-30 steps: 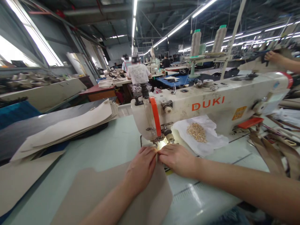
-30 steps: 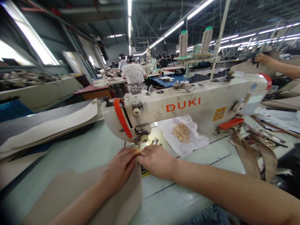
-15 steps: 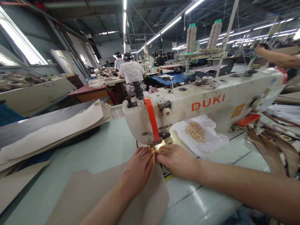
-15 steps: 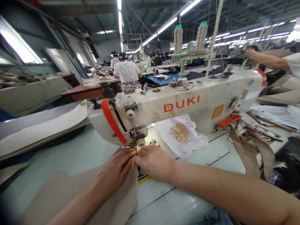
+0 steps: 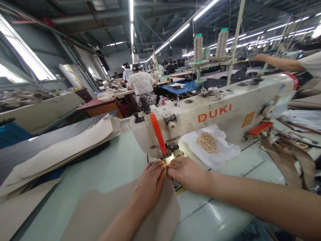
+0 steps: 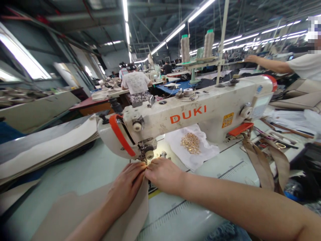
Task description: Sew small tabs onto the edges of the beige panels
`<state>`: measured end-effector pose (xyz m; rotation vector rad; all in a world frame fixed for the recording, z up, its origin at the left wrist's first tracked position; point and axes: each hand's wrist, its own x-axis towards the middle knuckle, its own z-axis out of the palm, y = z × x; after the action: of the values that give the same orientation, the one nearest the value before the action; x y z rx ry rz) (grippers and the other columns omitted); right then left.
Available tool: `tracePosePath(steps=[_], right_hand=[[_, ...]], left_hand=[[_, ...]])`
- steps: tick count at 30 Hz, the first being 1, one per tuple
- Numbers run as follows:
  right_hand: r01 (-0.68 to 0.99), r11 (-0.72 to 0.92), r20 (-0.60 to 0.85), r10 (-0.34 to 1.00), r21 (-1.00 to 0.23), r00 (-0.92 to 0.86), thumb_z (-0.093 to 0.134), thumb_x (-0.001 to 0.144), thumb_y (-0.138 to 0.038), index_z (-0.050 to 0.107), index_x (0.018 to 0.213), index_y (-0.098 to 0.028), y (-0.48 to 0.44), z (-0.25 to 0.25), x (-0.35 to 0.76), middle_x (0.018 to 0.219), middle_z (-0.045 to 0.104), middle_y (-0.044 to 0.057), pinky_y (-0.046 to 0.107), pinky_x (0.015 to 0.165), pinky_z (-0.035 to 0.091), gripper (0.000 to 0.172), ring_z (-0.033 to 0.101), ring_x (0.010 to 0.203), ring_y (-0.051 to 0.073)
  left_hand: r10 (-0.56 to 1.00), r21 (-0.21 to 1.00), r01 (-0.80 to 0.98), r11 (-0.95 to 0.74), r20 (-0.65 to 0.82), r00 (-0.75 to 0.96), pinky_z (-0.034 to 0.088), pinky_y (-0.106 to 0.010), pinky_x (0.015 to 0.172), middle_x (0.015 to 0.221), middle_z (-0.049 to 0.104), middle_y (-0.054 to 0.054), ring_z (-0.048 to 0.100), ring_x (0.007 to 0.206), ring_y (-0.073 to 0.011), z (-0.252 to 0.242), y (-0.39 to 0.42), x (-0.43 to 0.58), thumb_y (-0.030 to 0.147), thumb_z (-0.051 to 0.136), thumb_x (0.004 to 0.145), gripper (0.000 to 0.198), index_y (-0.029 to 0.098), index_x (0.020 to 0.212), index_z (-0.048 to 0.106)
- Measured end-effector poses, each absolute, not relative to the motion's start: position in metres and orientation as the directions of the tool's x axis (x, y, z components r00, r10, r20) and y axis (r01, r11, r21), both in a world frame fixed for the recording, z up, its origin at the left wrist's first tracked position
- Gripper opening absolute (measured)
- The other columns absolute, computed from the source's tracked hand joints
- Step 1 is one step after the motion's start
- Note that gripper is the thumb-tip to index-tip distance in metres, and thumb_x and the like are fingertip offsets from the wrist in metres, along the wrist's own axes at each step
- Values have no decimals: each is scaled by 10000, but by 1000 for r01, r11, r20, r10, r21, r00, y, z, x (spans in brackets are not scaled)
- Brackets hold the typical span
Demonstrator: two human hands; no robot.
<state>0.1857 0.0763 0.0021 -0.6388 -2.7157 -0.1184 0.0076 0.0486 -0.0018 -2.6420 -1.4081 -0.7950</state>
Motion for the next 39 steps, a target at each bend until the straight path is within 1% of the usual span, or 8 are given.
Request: tracePosePath(steps=[8,14,20,27,32,35,39], right_hand=[[447,895,316,421,8,-850,513,890,-144,597,888,-103,80,4,186,929,646,89,315,772,436,94,567,881,201],[452,892,316,423,21,-849,501,900,-149,597,887,-106,80,3,186,918,645,84,307,779,436,106,563,872,199],[452,892,319,425,14,-847,516,891,-148,600,862,-113,82,1,185,900,644,84,312,796,440,95,557,862,195],[431,901,347,388,55,-854,524,893,-151,599,880,-114,78,-2,190,943,641,82,304,854,429,84,559,918,191],[384,920,341,338,75,-877,511,913,-206,599,879,-151,70,-1,195,913,644,52,299,838,431,109,558,942,180],[356,932,323,319,62,-891,498,924,-213,606,909,-156,69,0,194,944,651,53,295,860,422,124,550,996,168],[354,934,304,325,41,-895,489,929,-218,606,927,-159,72,-1,193,961,651,54,291,861,421,131,555,1002,164]], left_hand=[[758,192,794,-577,486,434,531,-380,837,961,686,-75,609,918,-204,-4,51,5,213,414,899,236,173,954,640],[760,211,790,-576,496,421,534,-379,835,957,691,-76,618,915,-204,-6,54,4,240,413,900,249,174,947,648],[768,201,799,-567,478,425,523,-382,853,971,688,-73,609,930,-204,-5,52,4,251,406,909,258,174,966,645],[774,154,814,-560,446,448,506,-410,890,1023,681,-88,600,979,-216,-1,46,7,263,394,912,282,162,999,643],[792,113,845,-522,432,431,506,-438,904,1101,672,-117,613,1030,-239,-5,41,5,295,380,914,319,151,1054,627],[779,52,845,-533,420,465,520,-404,886,1110,671,-118,621,1028,-230,-7,41,3,268,362,916,316,153,1060,619],[771,-1,842,-540,402,495,527,-373,870,1100,674,-112,628,1013,-219,-6,41,3,237,358,911,305,159,1057,614]])
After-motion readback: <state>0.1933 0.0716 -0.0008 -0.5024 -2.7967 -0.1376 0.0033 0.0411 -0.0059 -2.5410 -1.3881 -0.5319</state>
